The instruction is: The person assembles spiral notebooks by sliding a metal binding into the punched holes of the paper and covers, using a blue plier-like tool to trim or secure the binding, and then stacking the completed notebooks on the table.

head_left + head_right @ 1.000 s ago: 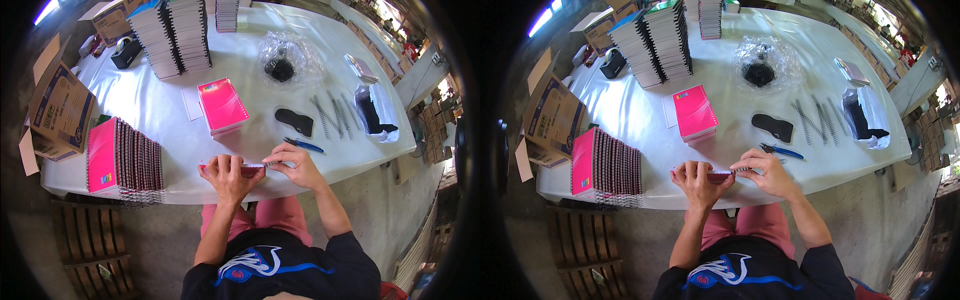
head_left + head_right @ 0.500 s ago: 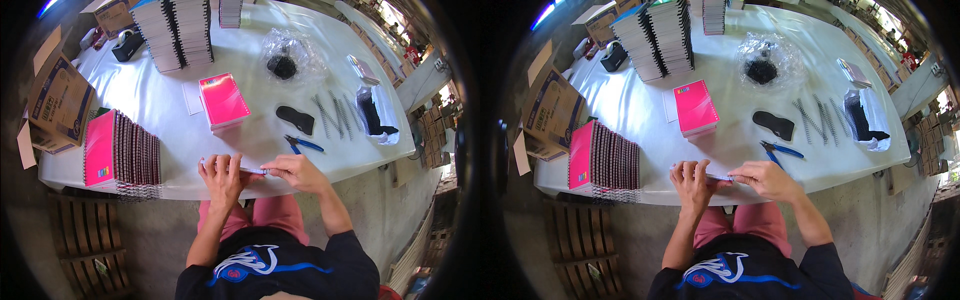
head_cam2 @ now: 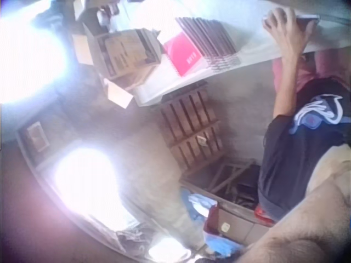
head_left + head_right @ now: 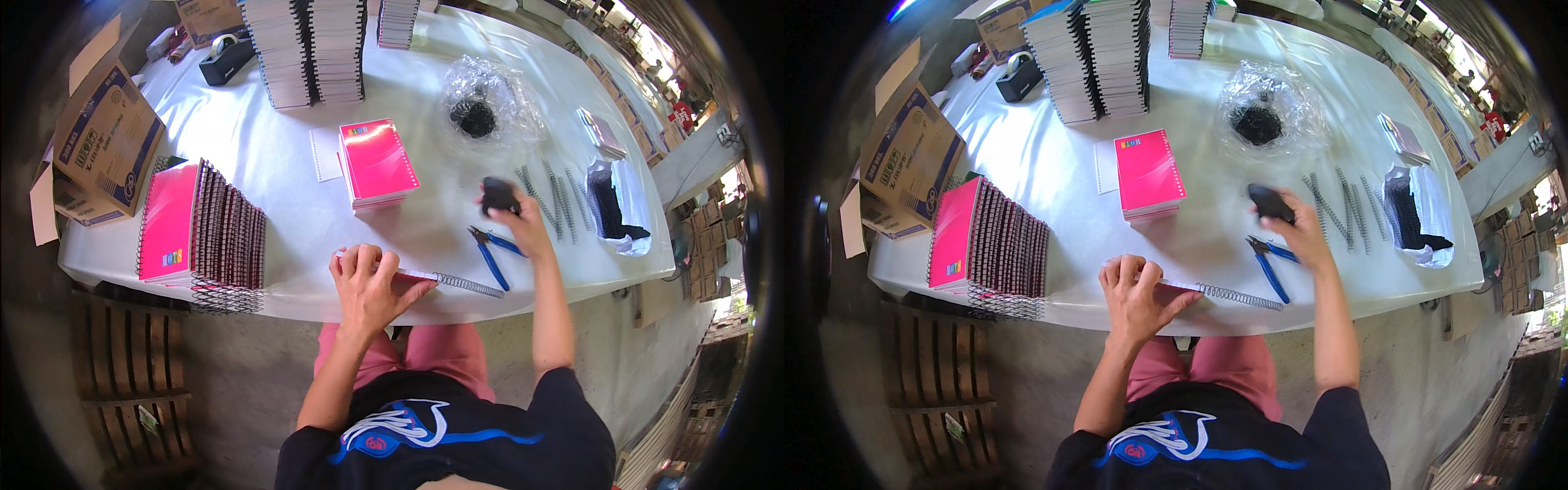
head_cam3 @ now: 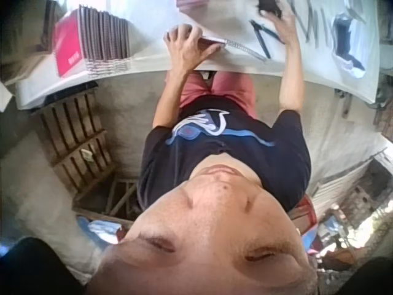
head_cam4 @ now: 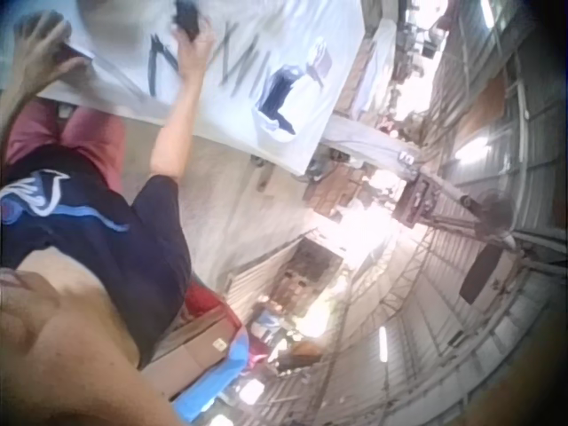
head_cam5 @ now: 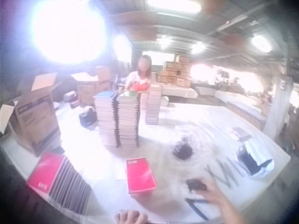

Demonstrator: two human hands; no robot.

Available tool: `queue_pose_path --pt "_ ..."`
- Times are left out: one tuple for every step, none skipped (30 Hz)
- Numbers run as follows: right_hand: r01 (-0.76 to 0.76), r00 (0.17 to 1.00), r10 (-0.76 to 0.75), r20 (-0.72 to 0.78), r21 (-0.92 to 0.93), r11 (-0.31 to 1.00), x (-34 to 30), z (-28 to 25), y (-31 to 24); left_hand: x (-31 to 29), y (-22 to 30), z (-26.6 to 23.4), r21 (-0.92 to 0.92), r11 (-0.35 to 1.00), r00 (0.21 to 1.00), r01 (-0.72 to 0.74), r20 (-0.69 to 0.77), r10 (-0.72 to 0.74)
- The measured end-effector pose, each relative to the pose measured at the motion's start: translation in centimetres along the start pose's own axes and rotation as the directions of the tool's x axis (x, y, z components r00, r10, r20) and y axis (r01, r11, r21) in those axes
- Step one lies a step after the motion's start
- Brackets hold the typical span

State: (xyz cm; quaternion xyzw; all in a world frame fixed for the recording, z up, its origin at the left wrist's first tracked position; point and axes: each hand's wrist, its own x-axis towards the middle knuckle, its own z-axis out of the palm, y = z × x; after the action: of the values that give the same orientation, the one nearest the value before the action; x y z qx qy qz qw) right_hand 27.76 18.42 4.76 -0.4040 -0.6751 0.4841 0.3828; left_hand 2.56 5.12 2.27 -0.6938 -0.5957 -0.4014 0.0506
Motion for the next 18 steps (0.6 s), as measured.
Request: queue_pose_path --pt "-0.049 0.99 0.004 0.138 0.325 0.944 -0.8 1.7 -1.0 -0.1 -0.2 -0.1 -0.016 1.0 1.0 0.012 0.014 -0.012" --pt "-0.132 0.966 -0.033 0.255 0.604 0.786 -1.8 3.4 -1.7 -0.1 -0.3 -0.2 -0.041 0.999 0.999 0.018 0.03 -0.016" --pt "0.022 0.942 -0.158 0.295 0.415 0.91 -2.5 4.7 -1.3 0.0 -0.4 -0.2 -0.062 0.998 0.999 0.018 0.044 -0.015" --pt "0.07 0.899 -0.201 0.39 0.325 0.943 -2.2 5.5 -1.3 0.0 -0.3 -0.3 -0.067 0.998 0.999 0.008 0.048 -0.005" --pt "0.127 0.84 -0.232 0.49 0.238 0.963 -1.9 6.1 -1.6 0.0 -0.4 -0.4 -0.068 0.998 0.999 0.003 0.05 0.001" --pt "0.041 0.863 -0.242 0.443 0.416 0.908 -2.0 6.2 -1.3 0.0 -0.5 -0.4 -0.069 0.998 0.999 -0.002 0.051 0.005" --pt "-0.038 0.887 -0.24 0.395 0.581 0.813 -2.3 6.4 -0.7 0.0 -0.4 -0.4 -0.086 0.996 0.999 -0.006 0.042 0.01" --pt "-0.111 0.908 -0.225 0.352 0.722 0.683 -2.3 6.6 -0.3 0.1 -0.4 -0.3 -0.101 0.995 0.999 -0.007 0.031 0.01" --pt "-0.109 0.908 -0.139 0.395 0.543 0.833 -2.3 6.6 -0.1 0.1 -0.4 -0.2 -0.117 0.993 1.0 -0.008 0.02 0.011" --pt "-0.106 0.908 -0.045 0.416 0.333 0.937 -2.3 6.7 0.0 0.0 -0.4 -0.3 -0.117 0.993 0.999 -0.008 0.033 0.012" --pt "-0.098 0.908 0.047 0.416 0.103 0.99 -2.1 6.9 -0.2 0.1 -0.5 -0.4 -0.116 0.993 0.999 -0.009 0.043 0.014" --pt "-0.026 0.95 0.026 0.31 -0.003 1.0 -1.8 6.7 -0.8 0.1 -0.6 -0.4 -0.115 0.993 0.998 -0.011 0.052 0.017" --pt "-0.001 0.935 -0.062 0.35 0.175 0.985 -2.1 6.7 -1.4 0.2 -0.7 -0.4 -0.122 0.992 0.998 -0.016 0.052 0.023" --pt "0.013 0.915 -0.152 0.373 0.35 0.937 -2.7 6.9 -2.0 0.2 -0.7 -0.4 -0.128 0.992 0.998 -0.021 0.054 0.028" --pt "0.016 0.893 -0.245 0.379 0.515 0.857 -2.9 7.0 -2.4 0.2 -0.7 -0.4 -0.134 0.991 0.998 -0.026 0.056 0.034" --pt "0.114 0.882 -0.248 0.4 0.331 0.937 -2.4 7.1 -2.7 0.4 -0.7 -0.4 -0.146 0.989 0.998 -0.018 0.054 0.026" --pt "0.104 0.921 -0.156 0.357 0.162 0.981 -2.0 7.0 -2.3 0.7 -0.7 -0.4 -0.165 0.986 0.998 -0.02 0.054 0.029" --pt "0.078 0.952 -0.071 0.297 -0.011 0.997 -1.7 6.8 -1.5 0.9 -0.6 -0.4 -0.184 0.983 0.998 -0.021 0.054 0.031"
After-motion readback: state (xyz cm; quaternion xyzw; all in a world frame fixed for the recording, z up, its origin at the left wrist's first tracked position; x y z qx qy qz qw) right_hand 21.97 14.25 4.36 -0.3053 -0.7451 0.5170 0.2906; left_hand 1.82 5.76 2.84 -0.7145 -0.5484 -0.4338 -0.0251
